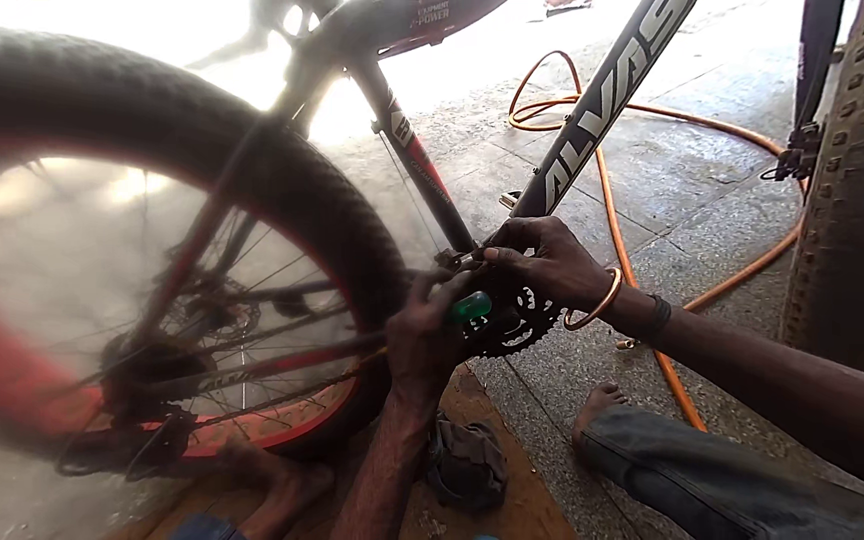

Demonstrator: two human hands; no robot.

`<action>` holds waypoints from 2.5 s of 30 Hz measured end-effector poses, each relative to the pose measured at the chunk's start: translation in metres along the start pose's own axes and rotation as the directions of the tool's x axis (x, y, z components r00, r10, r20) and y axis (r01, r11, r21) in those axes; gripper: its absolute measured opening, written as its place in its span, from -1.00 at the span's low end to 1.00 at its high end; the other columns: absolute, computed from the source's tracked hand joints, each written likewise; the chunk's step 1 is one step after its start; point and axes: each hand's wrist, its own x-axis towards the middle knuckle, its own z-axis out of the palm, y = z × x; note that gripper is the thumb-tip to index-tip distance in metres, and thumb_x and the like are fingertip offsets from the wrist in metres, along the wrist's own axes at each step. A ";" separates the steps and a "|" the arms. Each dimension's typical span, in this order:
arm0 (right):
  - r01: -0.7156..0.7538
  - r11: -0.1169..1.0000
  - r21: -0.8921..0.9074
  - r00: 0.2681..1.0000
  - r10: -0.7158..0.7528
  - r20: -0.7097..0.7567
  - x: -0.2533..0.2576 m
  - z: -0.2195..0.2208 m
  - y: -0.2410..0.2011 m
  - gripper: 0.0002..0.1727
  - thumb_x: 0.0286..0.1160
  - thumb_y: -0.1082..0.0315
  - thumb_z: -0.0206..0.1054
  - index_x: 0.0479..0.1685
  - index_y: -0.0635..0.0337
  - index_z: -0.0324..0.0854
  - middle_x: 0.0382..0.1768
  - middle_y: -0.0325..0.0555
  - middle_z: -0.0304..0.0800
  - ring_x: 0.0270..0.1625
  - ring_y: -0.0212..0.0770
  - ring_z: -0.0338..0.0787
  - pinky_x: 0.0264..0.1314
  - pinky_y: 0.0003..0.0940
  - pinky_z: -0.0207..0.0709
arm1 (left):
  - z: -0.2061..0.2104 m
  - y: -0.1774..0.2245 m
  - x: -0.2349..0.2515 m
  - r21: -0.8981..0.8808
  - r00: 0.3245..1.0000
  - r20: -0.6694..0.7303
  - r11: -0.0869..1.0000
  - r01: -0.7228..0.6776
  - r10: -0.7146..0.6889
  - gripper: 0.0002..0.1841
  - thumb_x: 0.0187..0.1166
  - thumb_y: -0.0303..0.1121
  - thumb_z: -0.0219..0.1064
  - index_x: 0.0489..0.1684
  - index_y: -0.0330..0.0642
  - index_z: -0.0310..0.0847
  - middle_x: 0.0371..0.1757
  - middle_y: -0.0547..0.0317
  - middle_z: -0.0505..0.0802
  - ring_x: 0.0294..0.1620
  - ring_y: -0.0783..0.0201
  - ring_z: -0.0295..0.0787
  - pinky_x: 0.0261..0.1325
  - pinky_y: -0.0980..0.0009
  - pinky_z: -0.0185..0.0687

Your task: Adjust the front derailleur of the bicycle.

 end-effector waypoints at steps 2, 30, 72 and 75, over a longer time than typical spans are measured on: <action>-0.014 1.000 0.007 1.000 0.014 -0.003 0.000 0.000 0.001 -0.85 0.57 0.27 0.39 -0.34 0.07 0.75 -0.47 -0.30 0.77 -0.40 -0.46 0.73 -0.28 -0.44 0.58 | -0.001 -0.001 -0.001 0.004 1.000 0.018 1.000 0.007 -0.007 -0.50 0.39 -0.55 0.47 0.32 0.14 0.81 0.28 0.05 0.79 -0.30 0.13 0.83 -0.45 0.14 0.75; -0.186 0.982 0.029 0.977 0.181 0.116 0.008 -0.004 -0.001 -0.62 0.46 -0.01 0.50 -0.62 0.02 0.77 -0.63 -0.29 0.74 -0.55 -0.41 0.69 -0.46 -0.32 0.53 | -0.016 -0.006 -0.001 0.014 0.991 0.117 0.998 -0.062 0.060 -0.64 0.46 -0.47 0.47 0.24 -0.01 0.79 0.34 0.04 0.72 -0.19 0.16 0.82 -0.33 0.15 0.78; -0.119 0.976 0.183 0.991 0.128 -0.042 0.007 0.007 0.016 -0.71 0.60 0.22 0.41 -0.51 0.12 0.74 -0.60 -0.24 0.72 -0.53 -0.40 0.66 -0.40 -0.37 0.52 | -0.056 0.004 0.016 -0.064 0.975 0.219 0.997 0.054 -0.039 -0.79 0.59 -0.32 0.45 0.10 -0.11 0.78 0.02 0.13 0.86 -0.19 0.30 0.81 -0.12 0.26 0.76; -0.148 0.971 0.187 0.987 0.156 -0.032 0.006 0.007 0.013 -0.72 0.59 0.21 0.42 -0.49 0.10 0.75 -0.58 -0.26 0.73 -0.51 -0.41 0.67 -0.38 -0.37 0.52 | -0.085 0.027 0.034 -0.279 0.976 0.128 0.938 0.205 -0.176 -0.81 0.68 -0.13 0.38 0.00 0.00 0.73 -0.41 0.34 0.77 -0.64 0.46 0.58 -0.59 0.52 0.55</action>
